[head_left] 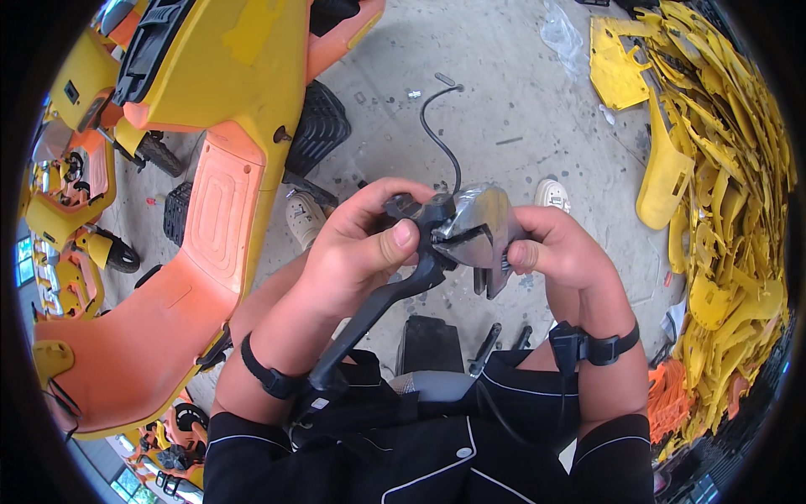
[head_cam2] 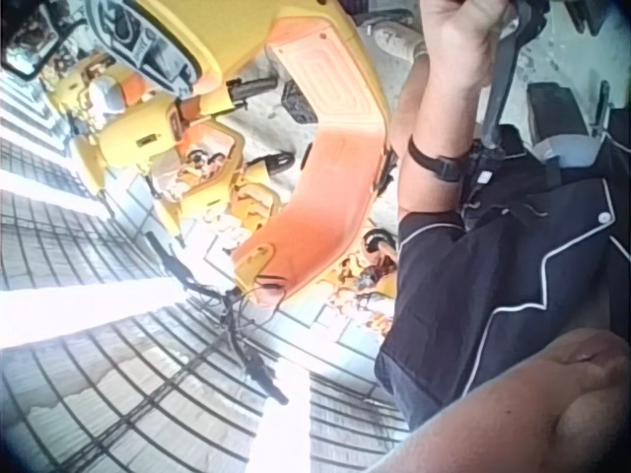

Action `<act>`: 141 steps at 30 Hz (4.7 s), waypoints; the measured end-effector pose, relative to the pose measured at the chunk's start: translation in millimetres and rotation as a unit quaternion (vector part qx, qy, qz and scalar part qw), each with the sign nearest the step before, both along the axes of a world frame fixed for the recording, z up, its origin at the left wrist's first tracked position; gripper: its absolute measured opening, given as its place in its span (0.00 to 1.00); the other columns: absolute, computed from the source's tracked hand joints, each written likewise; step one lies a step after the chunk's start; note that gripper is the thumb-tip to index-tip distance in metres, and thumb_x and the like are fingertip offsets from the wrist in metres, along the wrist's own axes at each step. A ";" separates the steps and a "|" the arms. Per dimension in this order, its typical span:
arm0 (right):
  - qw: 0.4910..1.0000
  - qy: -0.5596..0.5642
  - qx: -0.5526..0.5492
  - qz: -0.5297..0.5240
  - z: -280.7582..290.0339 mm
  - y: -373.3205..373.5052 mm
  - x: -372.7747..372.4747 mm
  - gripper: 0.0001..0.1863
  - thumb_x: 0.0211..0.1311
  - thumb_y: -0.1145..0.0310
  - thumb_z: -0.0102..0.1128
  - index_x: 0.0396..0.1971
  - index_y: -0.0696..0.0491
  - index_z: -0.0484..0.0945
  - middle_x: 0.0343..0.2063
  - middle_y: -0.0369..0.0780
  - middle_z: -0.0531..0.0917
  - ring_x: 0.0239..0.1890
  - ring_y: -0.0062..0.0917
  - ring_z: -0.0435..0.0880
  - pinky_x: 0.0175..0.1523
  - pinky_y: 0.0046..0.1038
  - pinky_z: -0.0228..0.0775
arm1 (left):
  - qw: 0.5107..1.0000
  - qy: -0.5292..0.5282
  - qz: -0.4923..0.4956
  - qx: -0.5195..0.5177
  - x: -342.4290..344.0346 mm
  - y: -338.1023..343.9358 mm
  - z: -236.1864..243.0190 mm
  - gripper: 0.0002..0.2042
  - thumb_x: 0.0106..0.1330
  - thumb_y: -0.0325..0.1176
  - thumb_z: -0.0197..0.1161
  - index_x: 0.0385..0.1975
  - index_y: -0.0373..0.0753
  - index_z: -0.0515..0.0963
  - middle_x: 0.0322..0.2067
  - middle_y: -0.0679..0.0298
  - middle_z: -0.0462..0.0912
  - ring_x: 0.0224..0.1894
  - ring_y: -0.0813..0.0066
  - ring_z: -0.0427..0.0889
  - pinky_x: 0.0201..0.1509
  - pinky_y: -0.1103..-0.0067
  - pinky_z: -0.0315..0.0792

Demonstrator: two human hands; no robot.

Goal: The person holds a black scooter brake lever assembly and uses a pair of pliers to adjust a small metal component on the lever. The person repeatedly positions the pliers and applies pressure to the part while holding the assembly steady with the other hand.

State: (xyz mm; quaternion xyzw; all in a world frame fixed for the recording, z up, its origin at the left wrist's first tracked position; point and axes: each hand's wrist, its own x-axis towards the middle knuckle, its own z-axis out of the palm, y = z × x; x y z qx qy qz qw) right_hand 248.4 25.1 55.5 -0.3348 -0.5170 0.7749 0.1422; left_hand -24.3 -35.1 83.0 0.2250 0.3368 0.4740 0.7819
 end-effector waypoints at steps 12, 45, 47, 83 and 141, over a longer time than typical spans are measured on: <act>0.983 0.113 -0.145 -0.029 -11.3 -37.1 -23.7 0.22 0.74 0.54 0.52 0.53 0.59 0.75 0.40 0.39 0.82 0.32 0.19 0.76 0.37 0.22 0.69 | 0.948 0.163 0.135 0.237 2.1 6.5 -8.5 0.18 0.66 0.34 0.66 0.52 0.32 0.73 0.49 0.55 0.78 0.56 0.65 0.77 0.62 0.71 0.70; 0.953 0.122 -0.254 -0.115 -0.6 -67.8 -37.8 0.30 0.66 0.42 0.57 0.45 0.60 0.76 0.34 0.39 0.82 0.27 0.20 0.76 0.31 0.20 0.67 | 0.852 0.332 0.182 0.361 10.9 13.3 -10.7 0.15 0.62 0.24 0.66 0.48 0.31 0.75 0.47 0.54 0.75 0.57 0.59 0.76 0.62 0.68 0.68; 0.957 0.112 -0.242 -0.115 -1.6 -63.3 -34.2 0.31 0.65 0.42 0.58 0.45 0.60 0.76 0.33 0.39 0.82 0.26 0.19 0.76 0.30 0.20 0.67 | 0.863 0.323 0.171 0.350 12.8 12.4 -8.9 0.15 0.61 0.23 0.65 0.48 0.31 0.75 0.47 0.55 0.75 0.56 0.61 0.76 0.62 0.70 0.68; 0.968 0.122 -0.213 -0.046 0.4 -49.5 -33.4 0.24 0.76 0.57 0.49 0.61 0.59 0.69 0.45 0.40 0.80 0.38 0.19 0.77 0.39 0.20 0.69 | 0.890 0.243 0.184 0.339 2.9 6.9 -15.9 0.17 0.65 0.33 0.67 0.50 0.32 0.74 0.50 0.53 0.74 0.59 0.58 0.75 0.64 0.66 0.68; 0.994 -0.030 -0.102 -0.011 5.6 -21.5 -16.2 0.26 0.61 0.45 0.67 0.39 0.57 0.83 0.24 0.32 0.79 0.23 0.15 0.73 0.29 0.20 0.66 | 0.990 0.082 0.094 0.070 4.4 -3.9 -4.6 0.18 0.67 0.36 0.66 0.52 0.36 0.73 0.43 0.61 0.81 0.43 0.77 0.78 0.49 0.79 0.72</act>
